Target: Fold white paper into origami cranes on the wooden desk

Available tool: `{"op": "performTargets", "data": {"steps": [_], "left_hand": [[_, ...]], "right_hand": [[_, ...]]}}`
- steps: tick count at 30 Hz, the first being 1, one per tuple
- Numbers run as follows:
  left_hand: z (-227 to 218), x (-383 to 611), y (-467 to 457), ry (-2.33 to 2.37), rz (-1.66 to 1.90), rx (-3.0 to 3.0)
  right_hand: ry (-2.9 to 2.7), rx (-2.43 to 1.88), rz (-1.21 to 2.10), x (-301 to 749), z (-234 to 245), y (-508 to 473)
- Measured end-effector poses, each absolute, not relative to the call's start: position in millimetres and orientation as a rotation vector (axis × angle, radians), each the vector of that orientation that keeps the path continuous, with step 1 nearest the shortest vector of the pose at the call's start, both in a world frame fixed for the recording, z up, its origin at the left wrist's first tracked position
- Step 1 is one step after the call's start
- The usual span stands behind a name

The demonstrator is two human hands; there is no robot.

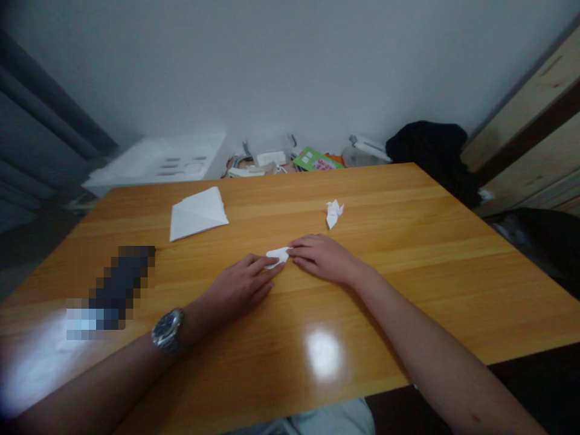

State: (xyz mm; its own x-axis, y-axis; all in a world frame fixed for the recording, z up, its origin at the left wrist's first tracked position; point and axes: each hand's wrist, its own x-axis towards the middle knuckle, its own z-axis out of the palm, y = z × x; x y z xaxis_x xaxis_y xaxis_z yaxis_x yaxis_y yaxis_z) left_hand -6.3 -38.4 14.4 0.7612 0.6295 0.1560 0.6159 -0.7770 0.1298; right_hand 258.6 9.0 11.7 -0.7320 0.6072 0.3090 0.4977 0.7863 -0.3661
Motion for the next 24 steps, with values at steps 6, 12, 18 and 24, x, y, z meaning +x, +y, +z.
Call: {"op": "performTargets", "data": {"steps": [6, 12, 18, 24], "left_hand": [[13.0, -7.7, -39.0, 1.032, 0.290, 2.906], [8.8, -8.2, -37.0, 1.028, 0.297, 2.901], [9.3, -8.4, -35.3, 1.016, 0.259, 2.907], [10.1, -9.6, -34.4, 1.025, 0.281, 2.932]], "right_hand": [[-2.578, -0.825, 0.361, 258.4, 9.1, 10.5], [-2.595, -0.833, 0.360, 257.9, 9.7, 10.2], [-2.595, -0.840, 0.370, 258.4, 7.5, 11.7], [-2.587, -0.841, 0.351, 258.3, 5.6, 11.5]]}}
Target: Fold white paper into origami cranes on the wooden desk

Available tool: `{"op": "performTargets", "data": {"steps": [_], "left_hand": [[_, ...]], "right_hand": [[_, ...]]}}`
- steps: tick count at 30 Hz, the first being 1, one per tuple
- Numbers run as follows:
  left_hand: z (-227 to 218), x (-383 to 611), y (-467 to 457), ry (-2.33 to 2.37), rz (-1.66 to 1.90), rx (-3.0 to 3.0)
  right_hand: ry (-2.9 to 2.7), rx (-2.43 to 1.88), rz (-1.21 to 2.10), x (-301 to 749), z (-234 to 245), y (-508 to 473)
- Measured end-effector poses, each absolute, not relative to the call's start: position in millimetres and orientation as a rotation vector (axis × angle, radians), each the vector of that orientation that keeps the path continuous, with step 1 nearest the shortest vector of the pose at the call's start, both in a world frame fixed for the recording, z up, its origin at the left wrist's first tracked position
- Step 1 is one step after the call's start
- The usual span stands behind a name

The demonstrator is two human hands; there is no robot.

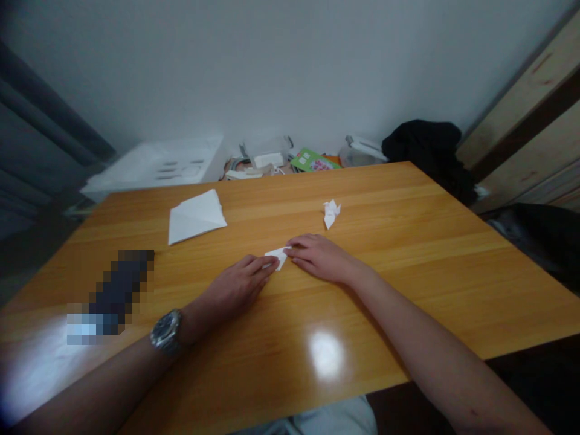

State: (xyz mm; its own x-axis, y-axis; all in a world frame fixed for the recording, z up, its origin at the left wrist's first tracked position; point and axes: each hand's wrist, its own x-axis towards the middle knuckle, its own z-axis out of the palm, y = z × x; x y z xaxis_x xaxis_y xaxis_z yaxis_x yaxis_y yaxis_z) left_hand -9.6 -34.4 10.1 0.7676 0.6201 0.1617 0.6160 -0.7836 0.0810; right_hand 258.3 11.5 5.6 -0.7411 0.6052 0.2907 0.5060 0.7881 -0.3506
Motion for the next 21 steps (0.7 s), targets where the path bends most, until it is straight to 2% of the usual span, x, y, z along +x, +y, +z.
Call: {"op": "performTargets", "data": {"steps": [15, 21], "left_hand": [[8.1, -7.8, -32.5, 0.905, 0.404, 2.876], [9.1, -4.4, -38.3, 0.904, 0.327, 2.853]], "right_hand": [[-2.608, -0.872, 0.395, 262.8, 3.5, 12.0], [-2.646, -0.869, 0.451, 261.5, 8.7, 12.3]]}}
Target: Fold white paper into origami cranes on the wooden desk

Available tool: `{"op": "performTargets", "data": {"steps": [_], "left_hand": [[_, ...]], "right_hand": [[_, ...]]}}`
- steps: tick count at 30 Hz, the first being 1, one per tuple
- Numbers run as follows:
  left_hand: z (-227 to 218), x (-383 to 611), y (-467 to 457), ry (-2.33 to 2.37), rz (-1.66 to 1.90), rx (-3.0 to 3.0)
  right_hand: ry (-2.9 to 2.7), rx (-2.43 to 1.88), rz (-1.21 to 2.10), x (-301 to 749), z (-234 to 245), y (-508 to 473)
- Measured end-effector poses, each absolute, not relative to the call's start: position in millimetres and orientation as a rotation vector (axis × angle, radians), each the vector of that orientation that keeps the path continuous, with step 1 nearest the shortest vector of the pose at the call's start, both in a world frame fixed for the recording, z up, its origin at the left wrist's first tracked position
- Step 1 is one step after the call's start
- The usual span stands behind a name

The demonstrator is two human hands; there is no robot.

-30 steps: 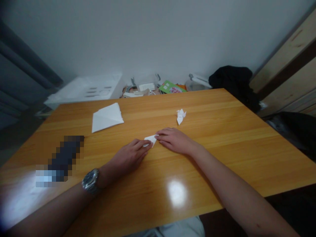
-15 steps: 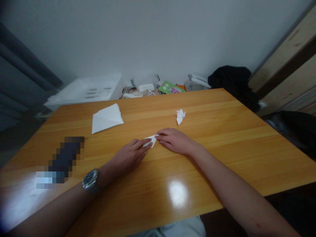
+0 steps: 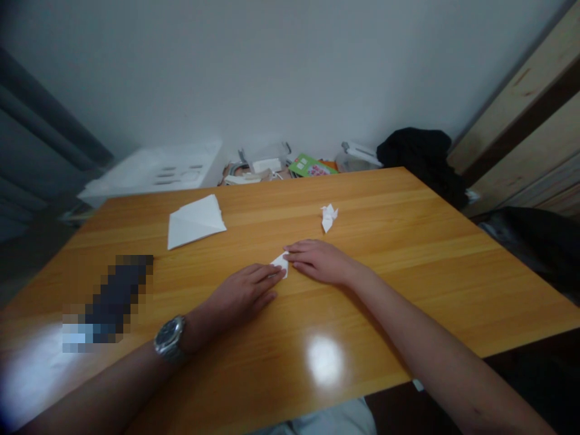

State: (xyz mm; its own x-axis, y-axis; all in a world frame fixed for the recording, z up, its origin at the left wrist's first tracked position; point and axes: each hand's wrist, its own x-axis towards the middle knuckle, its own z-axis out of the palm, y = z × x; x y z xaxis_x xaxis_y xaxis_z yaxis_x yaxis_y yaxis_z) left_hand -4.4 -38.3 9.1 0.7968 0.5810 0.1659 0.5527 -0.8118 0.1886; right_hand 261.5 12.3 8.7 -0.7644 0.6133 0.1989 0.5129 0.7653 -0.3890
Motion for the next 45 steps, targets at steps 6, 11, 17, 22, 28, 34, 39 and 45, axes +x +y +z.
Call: {"op": "performTargets", "data": {"steps": [6, 11, 17, 22, 28, 34, 39, 45], "left_hand": [[8.6, -2.1, -40.8, 0.905, 0.278, 2.866], [8.8, 0.7, -41.0, 0.926, 0.260, 2.862], [11.7, 1.2, -42.1, 0.939, 0.234, 2.852], [15.2, 2.7, -44.0, 0.942, 0.219, 2.855], [15.8, 3.7, -44.2, 0.941, 0.227, 2.854], [11.8, 2.0, -43.1, 0.926, 0.246, 2.865], [11.7, 2.4, -43.4, 0.925, 0.270, 2.874], [11.1, 3.0, -42.9, 0.929, 0.268, 2.890]], "right_hand": [[-2.700, -0.843, 0.557, 265.7, 14.3, 11.9], [-2.599, -0.882, 0.574, 270.2, 4.8, 6.6], [-2.536, -0.906, 0.581, 269.0, 0.0, 1.9], [-2.600, -0.912, 0.483, 269.4, 2.1, -0.9], [-2.646, -0.900, 0.401, 270.1, 3.6, -3.0], [-2.653, -0.923, 0.355, 270.2, 4.8, -3.1], [-2.662, -0.993, 0.253, 269.4, 5.4, -2.3], [-2.649, -1.048, 0.202, 267.8, 4.9, -2.5]]}}
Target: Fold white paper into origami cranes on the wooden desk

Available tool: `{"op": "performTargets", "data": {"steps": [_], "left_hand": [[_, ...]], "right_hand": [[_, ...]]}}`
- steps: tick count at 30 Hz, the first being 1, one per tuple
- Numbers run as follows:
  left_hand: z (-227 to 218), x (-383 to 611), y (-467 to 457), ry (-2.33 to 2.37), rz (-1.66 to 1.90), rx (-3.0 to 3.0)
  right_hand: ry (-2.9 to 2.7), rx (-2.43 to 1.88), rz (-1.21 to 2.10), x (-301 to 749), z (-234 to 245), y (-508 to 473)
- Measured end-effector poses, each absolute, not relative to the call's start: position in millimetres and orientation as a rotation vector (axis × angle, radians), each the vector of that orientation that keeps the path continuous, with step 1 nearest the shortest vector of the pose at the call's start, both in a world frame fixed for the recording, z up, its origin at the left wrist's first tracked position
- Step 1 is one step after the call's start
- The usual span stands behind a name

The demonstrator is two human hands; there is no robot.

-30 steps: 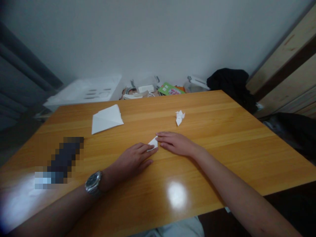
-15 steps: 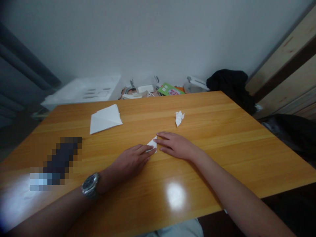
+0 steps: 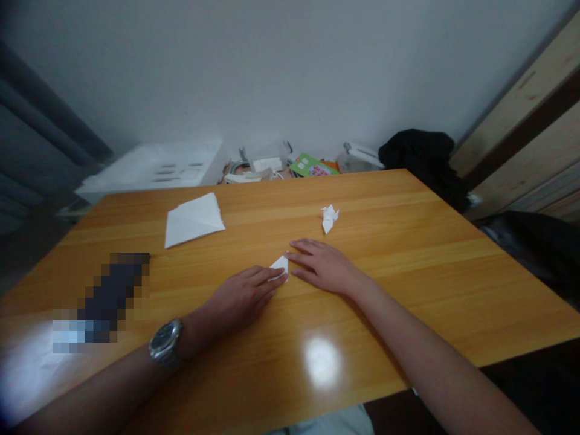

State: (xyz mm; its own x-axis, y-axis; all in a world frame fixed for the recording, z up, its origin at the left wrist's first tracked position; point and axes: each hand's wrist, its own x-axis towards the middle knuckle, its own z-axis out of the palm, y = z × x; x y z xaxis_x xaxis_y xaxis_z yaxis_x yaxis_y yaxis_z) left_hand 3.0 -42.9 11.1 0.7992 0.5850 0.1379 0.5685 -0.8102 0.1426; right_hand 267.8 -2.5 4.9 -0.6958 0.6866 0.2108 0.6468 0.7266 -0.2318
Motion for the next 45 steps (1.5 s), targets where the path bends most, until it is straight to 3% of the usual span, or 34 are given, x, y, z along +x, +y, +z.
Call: {"op": "performTargets", "data": {"steps": [8, 14, 45], "left_hand": [[11.5, 1.9, -42.5, 0.924, 0.281, 2.862], [12.2, 1.9, -43.1, 0.932, 0.293, 2.847], [13.2, 2.9, -42.3, 0.913, 0.302, 2.859]], "right_hand": [[-2.583, -1.139, 0.178, 265.9, 0.0, 3.5], [-2.475, -1.056, 0.351, 274.5, -1.0, 5.4], [-2.533, -1.084, 0.293, 269.7, -4.0, 2.5]]}}
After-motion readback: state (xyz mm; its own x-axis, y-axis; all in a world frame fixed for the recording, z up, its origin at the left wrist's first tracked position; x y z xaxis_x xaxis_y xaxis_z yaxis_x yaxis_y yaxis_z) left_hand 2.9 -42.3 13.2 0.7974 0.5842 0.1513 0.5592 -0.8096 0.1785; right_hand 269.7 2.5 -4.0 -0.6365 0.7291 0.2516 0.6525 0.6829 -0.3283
